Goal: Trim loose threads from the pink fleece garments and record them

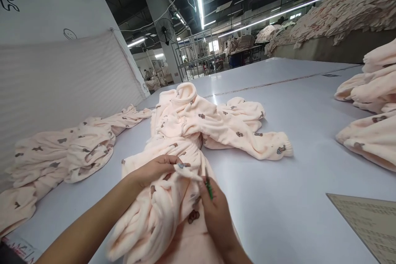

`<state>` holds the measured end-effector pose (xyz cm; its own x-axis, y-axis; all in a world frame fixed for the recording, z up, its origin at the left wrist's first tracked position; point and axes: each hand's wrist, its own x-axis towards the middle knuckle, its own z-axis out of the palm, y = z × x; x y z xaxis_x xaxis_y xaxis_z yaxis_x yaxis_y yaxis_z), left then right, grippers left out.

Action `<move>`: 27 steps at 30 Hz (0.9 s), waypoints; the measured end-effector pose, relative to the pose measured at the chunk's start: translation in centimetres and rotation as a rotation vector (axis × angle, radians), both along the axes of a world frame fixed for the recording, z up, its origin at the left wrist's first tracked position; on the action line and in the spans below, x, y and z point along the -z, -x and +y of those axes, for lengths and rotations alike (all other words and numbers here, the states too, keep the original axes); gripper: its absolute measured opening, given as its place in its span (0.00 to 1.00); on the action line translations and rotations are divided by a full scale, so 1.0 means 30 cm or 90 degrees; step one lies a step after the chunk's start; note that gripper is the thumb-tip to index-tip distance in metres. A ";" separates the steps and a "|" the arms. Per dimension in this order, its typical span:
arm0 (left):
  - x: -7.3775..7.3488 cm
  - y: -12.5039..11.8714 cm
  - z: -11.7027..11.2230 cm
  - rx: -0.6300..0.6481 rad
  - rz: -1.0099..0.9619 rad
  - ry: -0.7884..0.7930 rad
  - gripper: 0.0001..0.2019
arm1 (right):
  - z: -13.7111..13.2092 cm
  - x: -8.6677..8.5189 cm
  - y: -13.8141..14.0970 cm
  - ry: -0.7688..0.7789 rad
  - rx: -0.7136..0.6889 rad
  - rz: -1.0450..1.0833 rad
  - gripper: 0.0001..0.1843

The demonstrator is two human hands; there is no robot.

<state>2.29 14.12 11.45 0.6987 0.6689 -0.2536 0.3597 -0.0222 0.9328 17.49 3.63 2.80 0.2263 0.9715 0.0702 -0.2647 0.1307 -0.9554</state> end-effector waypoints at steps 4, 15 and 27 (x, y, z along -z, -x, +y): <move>-0.012 -0.006 0.021 0.044 0.033 0.036 0.12 | 0.051 -0.016 -0.064 0.011 0.035 0.050 0.16; -0.003 -0.026 0.014 0.086 -0.001 0.125 0.17 | -0.038 -0.054 -0.077 0.098 0.092 -0.130 0.15; 0.037 -0.031 0.026 0.116 -0.006 0.133 0.18 | -0.082 -0.052 -0.009 0.080 0.068 -0.331 0.17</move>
<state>3.23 14.91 10.33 0.8061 0.4655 -0.3654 0.3585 0.1072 0.9274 17.76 1.17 4.36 0.2915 0.9529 0.0836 0.2550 0.0069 -0.9669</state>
